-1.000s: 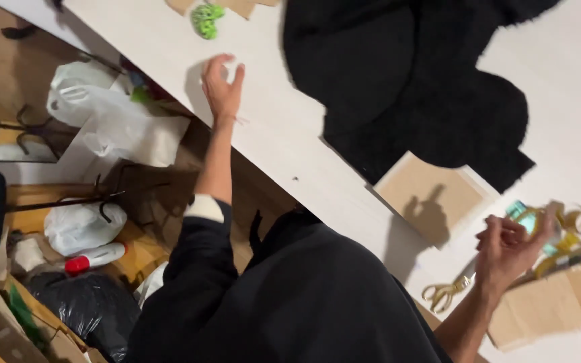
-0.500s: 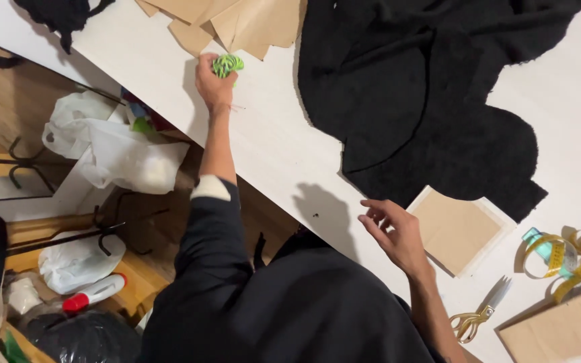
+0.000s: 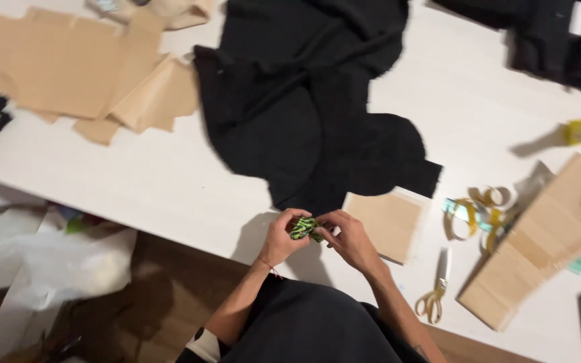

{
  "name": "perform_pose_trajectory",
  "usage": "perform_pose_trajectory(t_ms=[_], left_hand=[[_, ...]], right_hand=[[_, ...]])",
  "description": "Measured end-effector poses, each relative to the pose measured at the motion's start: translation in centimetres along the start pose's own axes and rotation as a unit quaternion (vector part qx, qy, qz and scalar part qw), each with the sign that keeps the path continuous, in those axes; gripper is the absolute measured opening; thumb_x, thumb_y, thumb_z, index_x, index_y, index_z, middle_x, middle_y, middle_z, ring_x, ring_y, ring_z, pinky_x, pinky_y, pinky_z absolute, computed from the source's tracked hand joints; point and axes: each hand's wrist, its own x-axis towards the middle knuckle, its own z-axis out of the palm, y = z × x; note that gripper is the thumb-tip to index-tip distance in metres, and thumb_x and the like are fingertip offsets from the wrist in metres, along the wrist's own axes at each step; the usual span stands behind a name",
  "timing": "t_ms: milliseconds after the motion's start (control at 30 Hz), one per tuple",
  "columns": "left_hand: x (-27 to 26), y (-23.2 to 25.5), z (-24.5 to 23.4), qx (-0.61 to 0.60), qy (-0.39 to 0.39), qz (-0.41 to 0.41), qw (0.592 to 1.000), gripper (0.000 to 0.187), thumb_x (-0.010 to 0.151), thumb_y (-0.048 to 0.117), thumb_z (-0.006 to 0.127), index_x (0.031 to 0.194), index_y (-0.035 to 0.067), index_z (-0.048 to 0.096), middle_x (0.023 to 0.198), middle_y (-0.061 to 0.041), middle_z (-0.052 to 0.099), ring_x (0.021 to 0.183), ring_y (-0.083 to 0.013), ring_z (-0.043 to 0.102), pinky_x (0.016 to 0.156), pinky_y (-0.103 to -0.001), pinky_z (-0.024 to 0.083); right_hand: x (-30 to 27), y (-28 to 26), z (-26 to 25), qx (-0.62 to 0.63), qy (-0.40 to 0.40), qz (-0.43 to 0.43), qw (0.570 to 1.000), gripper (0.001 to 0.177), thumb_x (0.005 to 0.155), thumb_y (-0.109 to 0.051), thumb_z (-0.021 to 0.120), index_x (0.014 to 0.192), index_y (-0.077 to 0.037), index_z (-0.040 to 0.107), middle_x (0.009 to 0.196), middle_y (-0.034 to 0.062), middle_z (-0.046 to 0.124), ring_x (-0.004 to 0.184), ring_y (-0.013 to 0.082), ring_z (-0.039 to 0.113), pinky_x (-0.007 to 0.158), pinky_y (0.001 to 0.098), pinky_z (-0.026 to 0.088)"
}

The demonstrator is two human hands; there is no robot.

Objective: Cutting black faux fur fabric according to a paper pattern using scissors.

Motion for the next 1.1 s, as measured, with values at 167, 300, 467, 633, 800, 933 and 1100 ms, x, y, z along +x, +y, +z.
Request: perform_pose_trajectory(t_ms=[167, 300, 467, 633, 800, 933, 1100], left_hand=[[0.3, 1.1, 4.1, -0.057, -0.051, -0.043, 0.996, 0.046, 0.078, 0.003, 0.081, 0.120, 0.004, 0.065, 0.109, -0.005, 0.072, 0.099, -0.0121, 0.072, 0.090, -0.026, 0.061], [0.1, 1.1, 6.6, -0.053, -0.073, -0.052, 0.995, 0.045, 0.077, 0.001, 0.081, 0.119, 0.003, 0.065, 0.108, -0.005, 0.072, 0.098, -0.0110, 0.072, 0.088, -0.025, 0.061], [-0.1, 0.1, 8.7, -0.073, -0.081, -0.081, 0.991, 0.046, 0.078, 0.001, 0.080, 0.121, 0.002, 0.063, 0.106, -0.006, 0.073, 0.096, -0.0105, 0.070, 0.085, -0.025, 0.059], [-0.3, -1.1, 9.5, -0.083, -0.105, -0.082, 0.988, 0.046, 0.080, -0.001, 0.080, 0.122, 0.001, 0.061, 0.110, -0.007, 0.072, 0.100, -0.0115, 0.069, 0.088, -0.025, 0.058], [0.2, -0.5, 7.4, -0.092, -0.141, -0.119, 0.978, 0.048, 0.080, -0.002, 0.080, 0.124, 0.002, 0.061, 0.112, -0.009, 0.072, 0.101, -0.0139, 0.069, 0.086, -0.026, 0.059], [0.9, 0.6, 2.1, 0.153, -0.143, -0.246, 0.946, 0.055, 0.076, 0.014, 0.083, 0.128, 0.014, 0.066, 0.114, -0.009, 0.077, 0.103, -0.0205, 0.077, 0.086, -0.034, 0.064], [0.4, -0.6, -5.2, 0.324, -0.058, -0.333, 0.883, 0.058, 0.078, 0.020, 0.083, 0.133, 0.021, 0.064, 0.123, -0.009, 0.075, 0.110, -0.0221, 0.075, 0.085, -0.035, 0.064]], right_hand=[[-3.2, 2.5, -3.0, -0.099, 0.022, 0.063, 0.993, 0.017, 0.091, -0.018, 0.077, 0.101, -0.004, 0.078, 0.098, 0.0098, 0.073, 0.072, 0.0203, 0.072, 0.061, 0.0327, 0.058], [-5.9, 4.1, -4.4, -0.037, 0.000, 0.197, 0.980, 0.020, 0.091, -0.021, 0.075, 0.100, -0.005, 0.076, 0.099, 0.0067, 0.072, 0.070, 0.0196, 0.074, 0.052, 0.0316, 0.062], [-7.9, 6.7, -4.7, 0.087, 0.057, 0.127, 0.986, 0.017, 0.090, -0.012, 0.074, 0.100, 0.000, 0.075, 0.096, 0.0083, 0.073, 0.078, 0.0176, 0.076, 0.059, 0.0306, 0.062], [-9.0, 8.1, -5.6, 0.166, 0.083, 0.098, 0.978, 0.015, 0.092, -0.010, 0.074, 0.103, 0.001, 0.074, 0.097, 0.0083, 0.074, 0.083, 0.0161, 0.075, 0.062, 0.0301, 0.063], [-8.9, 8.2, -7.1, 0.148, 0.110, 0.074, 0.980, 0.015, 0.093, -0.011, 0.074, 0.102, 0.000, 0.075, 0.098, 0.0066, 0.073, 0.082, 0.0146, 0.076, 0.063, 0.0288, 0.063], [-9.1, 9.2, -8.9, 0.173, 0.163, 0.086, 0.968, 0.014, 0.091, -0.011, 0.077, 0.100, 0.000, 0.077, 0.095, 0.0075, 0.075, 0.077, 0.0149, 0.073, 0.057, 0.0264, 0.064], [-9.1, 12.1, -10.5, 0.212, 0.182, 0.091, 0.956, 0.012, 0.089, -0.009, 0.078, 0.100, -0.002, 0.079, 0.097, 0.0071, 0.075, 0.080, 0.0127, 0.072, 0.055, 0.0248, 0.063]])
